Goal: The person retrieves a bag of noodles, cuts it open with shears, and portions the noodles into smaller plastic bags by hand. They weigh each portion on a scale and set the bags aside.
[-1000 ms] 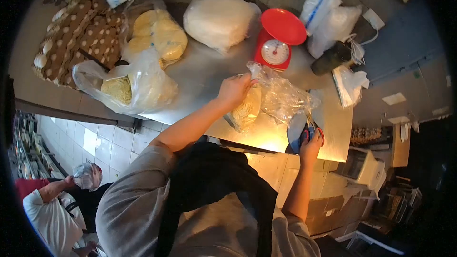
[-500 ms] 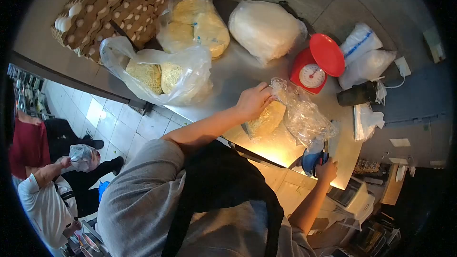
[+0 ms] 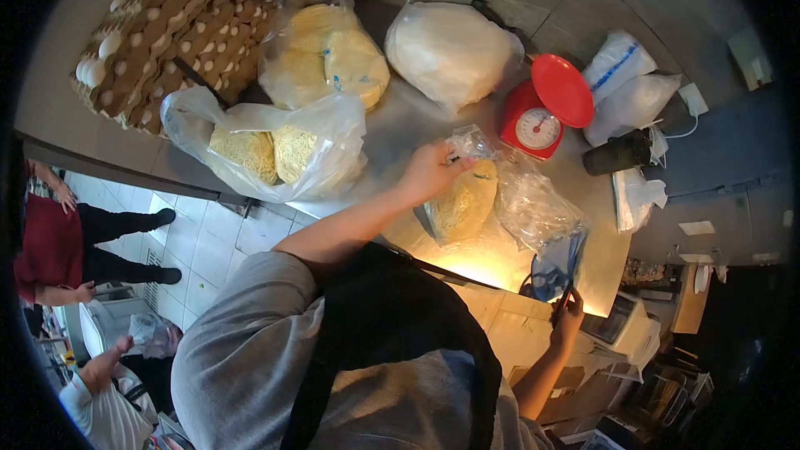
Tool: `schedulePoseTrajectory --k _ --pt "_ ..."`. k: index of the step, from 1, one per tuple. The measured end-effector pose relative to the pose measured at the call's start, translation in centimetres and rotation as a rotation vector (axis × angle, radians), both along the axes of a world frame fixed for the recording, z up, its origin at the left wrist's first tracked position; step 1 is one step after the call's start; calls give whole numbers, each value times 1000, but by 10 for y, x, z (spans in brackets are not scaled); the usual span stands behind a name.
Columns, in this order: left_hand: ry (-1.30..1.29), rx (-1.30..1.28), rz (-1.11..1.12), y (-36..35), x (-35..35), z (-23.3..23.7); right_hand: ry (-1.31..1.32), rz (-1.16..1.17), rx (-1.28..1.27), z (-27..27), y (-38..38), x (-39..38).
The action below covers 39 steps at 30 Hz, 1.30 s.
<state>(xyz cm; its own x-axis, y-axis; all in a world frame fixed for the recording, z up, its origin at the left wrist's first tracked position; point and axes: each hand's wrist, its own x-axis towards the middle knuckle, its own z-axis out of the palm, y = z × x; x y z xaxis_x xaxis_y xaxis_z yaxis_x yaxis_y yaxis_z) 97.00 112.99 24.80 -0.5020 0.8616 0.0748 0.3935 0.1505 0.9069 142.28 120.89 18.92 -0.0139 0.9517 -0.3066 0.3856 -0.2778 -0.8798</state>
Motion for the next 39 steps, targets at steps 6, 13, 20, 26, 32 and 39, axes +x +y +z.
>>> schedulePoseTrajectory --k 6,13,20,26,32,39 --pt "125 53 -223 22 8 18 97 116 212 26 -68 -48" --pt "166 21 -547 74 4 12 -206 552 421 69 -82 -119" --pt "326 -61 -704 81 18 47 -549 658 528 97 -72 -159" --pt "496 -92 -779 76 32 74 -560 654 495 99 -52 -201" --pt "478 -122 -730 77 31 74 -429 642 495 91 -43 -197" --pt "-53 278 -417 90 2 108 -441 493 418 61 -60 -173"
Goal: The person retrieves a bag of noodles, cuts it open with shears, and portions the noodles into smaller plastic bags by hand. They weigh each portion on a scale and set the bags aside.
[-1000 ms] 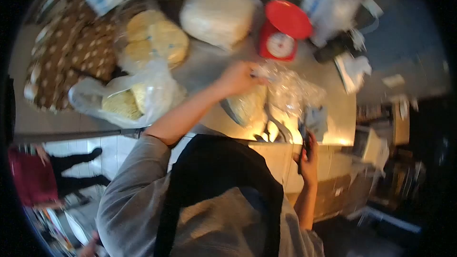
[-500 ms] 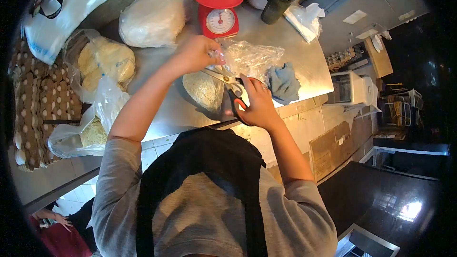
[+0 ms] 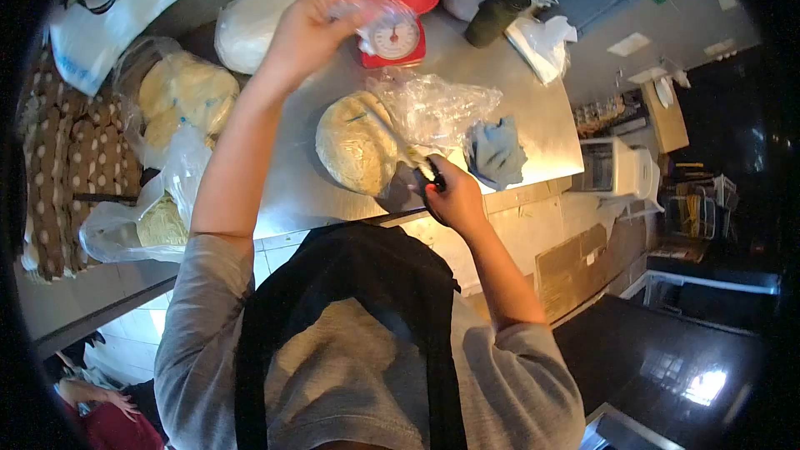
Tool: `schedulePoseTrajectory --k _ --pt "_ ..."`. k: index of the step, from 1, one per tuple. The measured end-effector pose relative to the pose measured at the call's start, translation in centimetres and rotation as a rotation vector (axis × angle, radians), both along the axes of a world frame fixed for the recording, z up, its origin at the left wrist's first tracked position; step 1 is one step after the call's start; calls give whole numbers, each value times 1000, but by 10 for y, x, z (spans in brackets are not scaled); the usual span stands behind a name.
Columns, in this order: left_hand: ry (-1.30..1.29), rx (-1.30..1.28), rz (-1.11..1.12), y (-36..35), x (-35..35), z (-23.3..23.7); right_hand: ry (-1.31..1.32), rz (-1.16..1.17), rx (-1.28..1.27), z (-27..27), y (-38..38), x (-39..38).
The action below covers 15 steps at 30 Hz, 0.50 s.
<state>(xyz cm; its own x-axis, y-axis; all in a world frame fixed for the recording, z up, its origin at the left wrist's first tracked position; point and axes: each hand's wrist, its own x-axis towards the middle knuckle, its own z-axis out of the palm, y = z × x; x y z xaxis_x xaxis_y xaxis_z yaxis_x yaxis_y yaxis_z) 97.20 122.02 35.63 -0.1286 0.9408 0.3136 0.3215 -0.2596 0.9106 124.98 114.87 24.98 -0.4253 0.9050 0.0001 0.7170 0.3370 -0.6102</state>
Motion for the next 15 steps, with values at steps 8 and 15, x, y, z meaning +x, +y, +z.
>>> schedulePoseTrajectory --k 8,15 --pt "-25 -463 651 -73 -44 -163 -310 -90 609 -48 46 8" --pt "-478 -785 327 -108 0 -190 653 -194 -931 -83 47 -70"
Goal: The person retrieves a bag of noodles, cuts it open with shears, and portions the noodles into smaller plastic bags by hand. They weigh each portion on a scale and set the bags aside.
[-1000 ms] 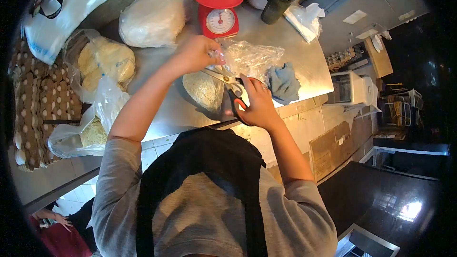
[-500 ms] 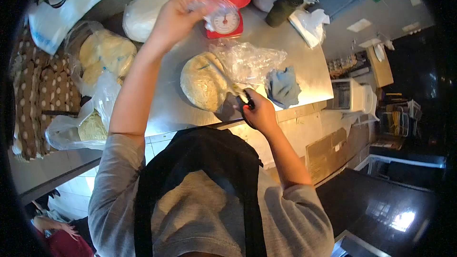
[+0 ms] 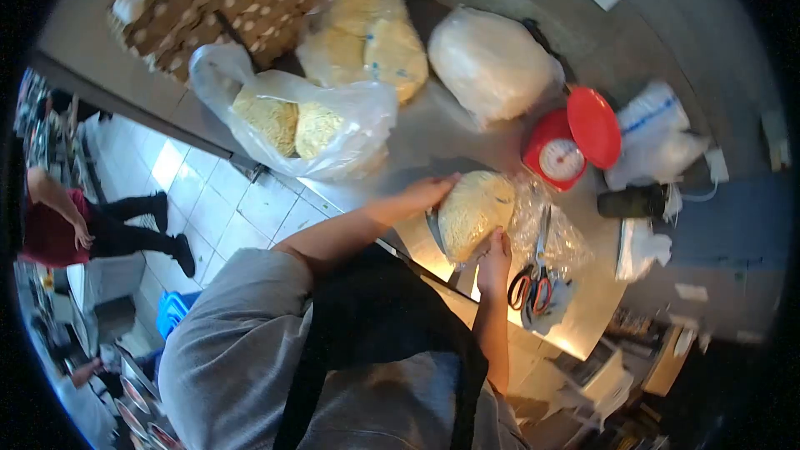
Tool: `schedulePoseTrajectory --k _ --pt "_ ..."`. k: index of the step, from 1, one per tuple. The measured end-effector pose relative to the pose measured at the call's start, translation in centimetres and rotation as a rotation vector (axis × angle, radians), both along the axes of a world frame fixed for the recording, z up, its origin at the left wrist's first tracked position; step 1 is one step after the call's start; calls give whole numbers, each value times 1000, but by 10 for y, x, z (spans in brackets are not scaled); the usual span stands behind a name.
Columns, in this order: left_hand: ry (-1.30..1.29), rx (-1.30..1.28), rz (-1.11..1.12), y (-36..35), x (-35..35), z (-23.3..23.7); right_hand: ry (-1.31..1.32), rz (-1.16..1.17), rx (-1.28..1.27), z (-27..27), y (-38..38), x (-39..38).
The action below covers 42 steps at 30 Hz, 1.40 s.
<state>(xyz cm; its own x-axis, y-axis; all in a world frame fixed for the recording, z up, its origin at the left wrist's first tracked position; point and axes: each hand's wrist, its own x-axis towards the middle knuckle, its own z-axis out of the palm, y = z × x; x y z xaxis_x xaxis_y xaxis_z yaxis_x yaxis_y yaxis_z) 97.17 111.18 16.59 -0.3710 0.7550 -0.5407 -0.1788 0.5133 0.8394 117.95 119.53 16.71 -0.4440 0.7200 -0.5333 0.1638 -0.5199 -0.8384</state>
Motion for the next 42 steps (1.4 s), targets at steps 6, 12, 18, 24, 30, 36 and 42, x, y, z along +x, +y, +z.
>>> schedulePoseTrajectory --k 6,12,18,24,30,36,42 --pt "27 140 69 -20 7 39 396 56 16 13 12 -8" --pt "-1 494 122 -56 6 147 682 124 43 97 31 -4" --pt "804 448 174 -96 -12 186 1156 435 -236 141 -41 -86" --pt "1266 483 540 -150 -65 217 1228 648 -347 174 -93 -163" --pt "1410 -199 828 -247 -177 217 1189 620 -249 208 -92 -218" --pt "754 262 892 -268 -242 177 594 512 697 168 -122 -279" --pt "391 605 846 -266 -257 176 5 1083 1781 125 -223 -369"
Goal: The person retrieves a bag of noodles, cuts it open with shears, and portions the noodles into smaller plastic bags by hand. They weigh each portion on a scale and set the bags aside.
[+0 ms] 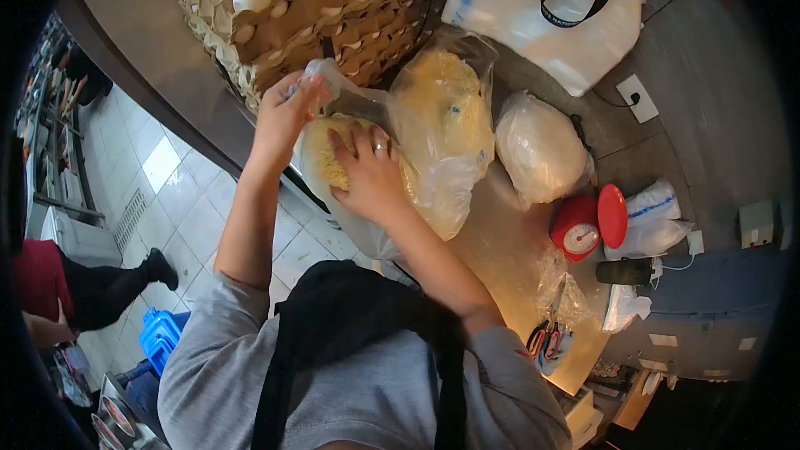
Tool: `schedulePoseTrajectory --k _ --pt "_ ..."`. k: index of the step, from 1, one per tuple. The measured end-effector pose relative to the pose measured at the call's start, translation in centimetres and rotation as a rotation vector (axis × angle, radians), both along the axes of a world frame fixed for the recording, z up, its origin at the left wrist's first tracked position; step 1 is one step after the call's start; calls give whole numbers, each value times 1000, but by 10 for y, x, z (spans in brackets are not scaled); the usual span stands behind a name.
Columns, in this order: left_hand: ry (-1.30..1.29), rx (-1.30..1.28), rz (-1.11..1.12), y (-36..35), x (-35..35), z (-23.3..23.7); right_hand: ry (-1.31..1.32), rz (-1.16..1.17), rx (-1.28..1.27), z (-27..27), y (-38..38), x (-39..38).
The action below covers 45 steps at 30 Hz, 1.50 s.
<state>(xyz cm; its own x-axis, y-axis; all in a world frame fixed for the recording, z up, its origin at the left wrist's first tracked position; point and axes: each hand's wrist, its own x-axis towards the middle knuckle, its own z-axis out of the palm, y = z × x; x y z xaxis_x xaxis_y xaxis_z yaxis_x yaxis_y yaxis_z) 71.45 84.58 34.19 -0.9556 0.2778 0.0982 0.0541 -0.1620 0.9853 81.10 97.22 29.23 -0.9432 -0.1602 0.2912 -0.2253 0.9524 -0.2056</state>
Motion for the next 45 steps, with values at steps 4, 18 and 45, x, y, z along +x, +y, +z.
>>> schedulePoseTrajectory --k 4,18,45 --pt "-27 -31 -141 -19 -3 11 25 -109 21 -7 1 -34" --pt "-117 27 -176 -23 4 1 313 -7 33 -17 -3 -51" --pt "-161 224 -20 -15 4 -15 184 -100 -16 18 55 -27"
